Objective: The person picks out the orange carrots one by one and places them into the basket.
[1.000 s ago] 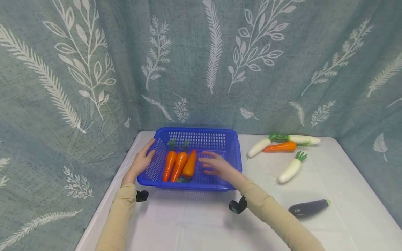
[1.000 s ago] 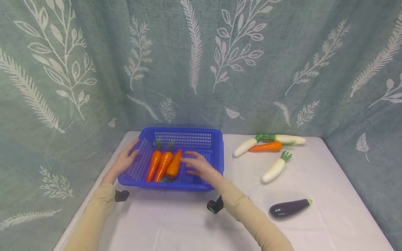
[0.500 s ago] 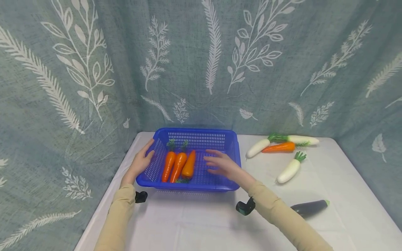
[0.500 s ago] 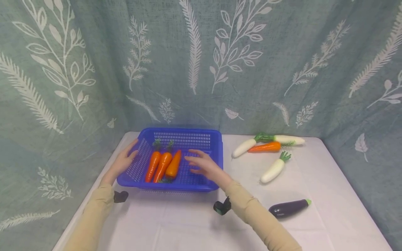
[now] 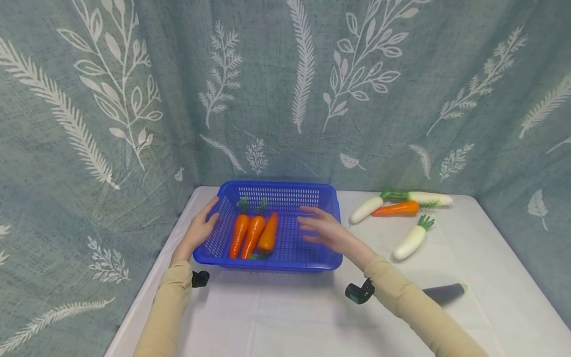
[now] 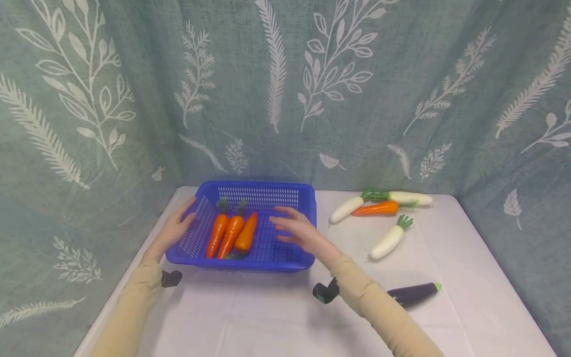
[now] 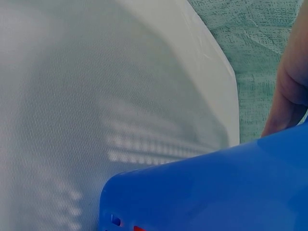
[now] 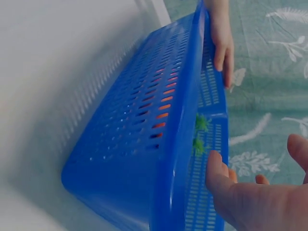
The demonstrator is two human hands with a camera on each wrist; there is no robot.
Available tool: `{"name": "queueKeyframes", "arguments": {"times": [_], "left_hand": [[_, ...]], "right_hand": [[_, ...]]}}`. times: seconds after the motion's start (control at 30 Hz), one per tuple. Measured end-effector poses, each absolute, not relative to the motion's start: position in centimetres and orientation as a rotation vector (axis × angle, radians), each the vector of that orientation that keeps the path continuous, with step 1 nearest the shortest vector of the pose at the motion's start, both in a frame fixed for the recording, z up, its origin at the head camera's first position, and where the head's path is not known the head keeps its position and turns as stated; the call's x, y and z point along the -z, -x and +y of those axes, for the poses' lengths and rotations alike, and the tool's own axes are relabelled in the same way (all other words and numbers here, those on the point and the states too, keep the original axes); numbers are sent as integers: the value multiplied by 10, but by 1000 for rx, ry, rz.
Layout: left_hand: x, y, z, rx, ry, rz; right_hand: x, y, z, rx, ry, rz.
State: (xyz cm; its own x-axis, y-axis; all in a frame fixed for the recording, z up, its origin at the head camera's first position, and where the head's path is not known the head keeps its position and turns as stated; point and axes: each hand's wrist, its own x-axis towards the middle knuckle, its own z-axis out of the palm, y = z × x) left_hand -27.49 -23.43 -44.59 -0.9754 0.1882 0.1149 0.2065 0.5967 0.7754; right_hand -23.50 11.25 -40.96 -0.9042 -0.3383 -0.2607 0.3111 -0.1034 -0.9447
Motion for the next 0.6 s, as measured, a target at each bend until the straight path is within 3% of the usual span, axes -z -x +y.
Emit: {"name": "queueKeyframes", "arguments": {"times": [0.6], "left_hand": [[447,275,-234,1349,342,-2796]], "right_hand": [[400,228,147,2041,54,1840]]}}
